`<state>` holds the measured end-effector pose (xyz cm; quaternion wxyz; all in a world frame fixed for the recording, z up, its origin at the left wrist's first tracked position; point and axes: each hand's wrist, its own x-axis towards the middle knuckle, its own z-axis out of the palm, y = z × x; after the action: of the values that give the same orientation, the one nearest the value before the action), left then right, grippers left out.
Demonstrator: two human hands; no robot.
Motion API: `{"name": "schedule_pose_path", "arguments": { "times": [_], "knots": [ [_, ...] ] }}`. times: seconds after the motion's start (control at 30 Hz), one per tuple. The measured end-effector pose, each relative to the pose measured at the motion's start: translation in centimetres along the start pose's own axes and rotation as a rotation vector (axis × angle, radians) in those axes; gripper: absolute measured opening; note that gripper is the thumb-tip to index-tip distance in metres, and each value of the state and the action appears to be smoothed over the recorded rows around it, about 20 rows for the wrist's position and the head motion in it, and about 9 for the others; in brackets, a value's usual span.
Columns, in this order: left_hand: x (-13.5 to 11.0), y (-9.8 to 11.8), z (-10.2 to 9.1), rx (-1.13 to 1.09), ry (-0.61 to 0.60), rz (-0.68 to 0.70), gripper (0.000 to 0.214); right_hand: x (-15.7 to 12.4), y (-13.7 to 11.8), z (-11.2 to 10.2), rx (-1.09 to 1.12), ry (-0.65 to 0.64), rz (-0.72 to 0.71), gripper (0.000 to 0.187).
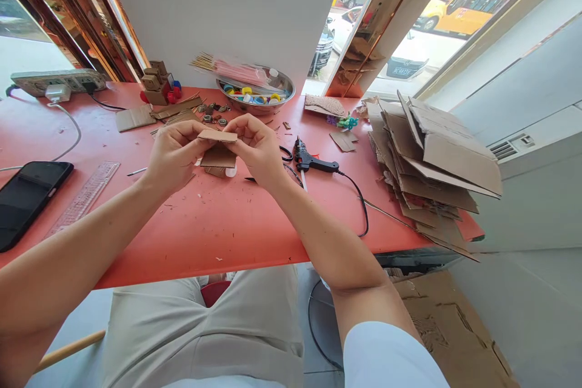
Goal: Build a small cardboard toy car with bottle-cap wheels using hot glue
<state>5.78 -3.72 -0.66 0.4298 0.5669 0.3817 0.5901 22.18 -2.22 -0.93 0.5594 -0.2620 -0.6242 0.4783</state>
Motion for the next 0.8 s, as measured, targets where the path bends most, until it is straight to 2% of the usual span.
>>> {"name": "schedule_pose_path", "arguments": {
  "times": [0.23, 0.4, 0.53, 0.67, 0.73, 0.8],
  "knots": [
    [-0.1, -0.4, 0.4, 0.003, 0.049, 0.094, 0.008, -0.3, 0.8, 0.4, 0.021, 0.025, 0.025, 0.024],
    [-0.4, -0.3, 0.7, -0.011, 0.080, 0.107, 0.009, -0.5, 1.5, 0.6, 0.014, 0.055, -0.058, 0.014],
    [-0.1, 0.0, 0.3, -0.039, -0.031, 0.004, 0.021, -0.3, 1.1, 0.1, -0.154, 0.087, -0.187, 0.003],
    [0.6, 0.3, -0.6, -0.092, -0.150, -0.140, 0.030, -0.4, 0.2, -0.5, -0.360, 0.099, -0.282, 0.011],
    [0.8, 0.5, -1.0, -0.104, -0.203, -0.152, 0.040, -0.5, -0.2, -0.7, -0.394, 0.085, -0.337, 0.015],
    [0.8, 0.8, -1.4, -0.050, -0.229, -0.108, 0.046, -0.7, -0.4, -0.7, -0.406, 0.070, -0.384, 0.017]
  ]
}}
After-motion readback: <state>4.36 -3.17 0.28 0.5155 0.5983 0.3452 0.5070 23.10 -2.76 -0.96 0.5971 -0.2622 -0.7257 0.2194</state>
